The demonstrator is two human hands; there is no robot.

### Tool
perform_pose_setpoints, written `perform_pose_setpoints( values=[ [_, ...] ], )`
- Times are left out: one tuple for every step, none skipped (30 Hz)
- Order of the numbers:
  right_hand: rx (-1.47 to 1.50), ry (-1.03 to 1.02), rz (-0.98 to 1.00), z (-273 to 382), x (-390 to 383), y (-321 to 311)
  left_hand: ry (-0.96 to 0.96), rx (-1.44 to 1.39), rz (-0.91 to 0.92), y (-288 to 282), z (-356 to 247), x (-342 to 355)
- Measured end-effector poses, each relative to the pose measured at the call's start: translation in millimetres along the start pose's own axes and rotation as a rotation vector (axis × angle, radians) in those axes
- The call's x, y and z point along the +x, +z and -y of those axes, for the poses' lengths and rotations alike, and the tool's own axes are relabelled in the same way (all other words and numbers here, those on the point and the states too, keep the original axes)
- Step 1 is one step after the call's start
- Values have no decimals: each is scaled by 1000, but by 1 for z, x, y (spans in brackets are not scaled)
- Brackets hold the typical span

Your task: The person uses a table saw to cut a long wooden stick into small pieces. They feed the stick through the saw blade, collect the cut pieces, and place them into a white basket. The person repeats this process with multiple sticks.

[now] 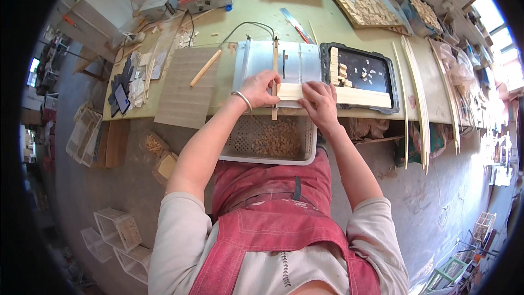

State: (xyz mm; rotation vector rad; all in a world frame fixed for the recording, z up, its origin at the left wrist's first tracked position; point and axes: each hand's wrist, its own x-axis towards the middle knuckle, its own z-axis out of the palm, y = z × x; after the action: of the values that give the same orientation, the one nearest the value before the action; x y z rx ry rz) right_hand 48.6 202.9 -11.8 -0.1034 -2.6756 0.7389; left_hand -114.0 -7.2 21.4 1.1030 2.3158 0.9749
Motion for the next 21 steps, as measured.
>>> perform_pose_setpoints(
  values=[
    [-7,-7,-11,-1,2,1,4,-2,-8,1,2,1],
    [-5,-11,-17,-1,4,2,9,-3,-16,2,4,2],
    [-4,-14,-22,-1,5,3,13,-5,-23,2,7,3],
    [-5,-16,-28,-1,7,3,6,-11,-28,2,7,5],
    [-7,-19,-36,-2,9,3,-2,-18,-33,2,8,6],
    [-9,-21,-44,-3,12,4,-9,-24,-37,2,9,8],
    [-8,-25,-50,-4,15,5,-33,-38,-35,1,10,10],
    [-5,-26,-52,-5,17,6,-56,-52,-33,1,11,13],
    [-2,-26,-54,-7,20,7,-80,-66,-31,1,12,15],
    [0,-29,-54,-9,23,8,-80,-71,-38,0,13,17],
    [1,-29,-57,-11,25,8,-80,-75,-46,0,13,18],
    [3,-29,-59,-12,27,10,-80,-79,-53,-1,14,20],
    [4,-30,-61,-13,30,10,-63,-67,-64,-1,14,22],
    [-2,-29,-64,-13,32,11,-46,-56,-74,-2,15,23],
    [-8,-28,-68,-14,34,11,-30,-44,-85,-3,15,25],
    [-14,-25,-71,-14,36,12,-36,-46,-85,-4,15,27],
    [-16,-24,-76,-16,37,13,-41,-47,-85,-5,14,30],
    [-18,-24,-81,-17,39,14,-47,-49,-84,-6,14,32],
    [-19,-27,-87,-17,42,14,-44,-49,-90,-6,17,35],
    [-15,-24,-80,-18,45,14,-40,-49,-96,-6,20,37],
    [-11,-20,-73,-18,48,13,-36,-49,-102,-6,23,39]
  ],
)
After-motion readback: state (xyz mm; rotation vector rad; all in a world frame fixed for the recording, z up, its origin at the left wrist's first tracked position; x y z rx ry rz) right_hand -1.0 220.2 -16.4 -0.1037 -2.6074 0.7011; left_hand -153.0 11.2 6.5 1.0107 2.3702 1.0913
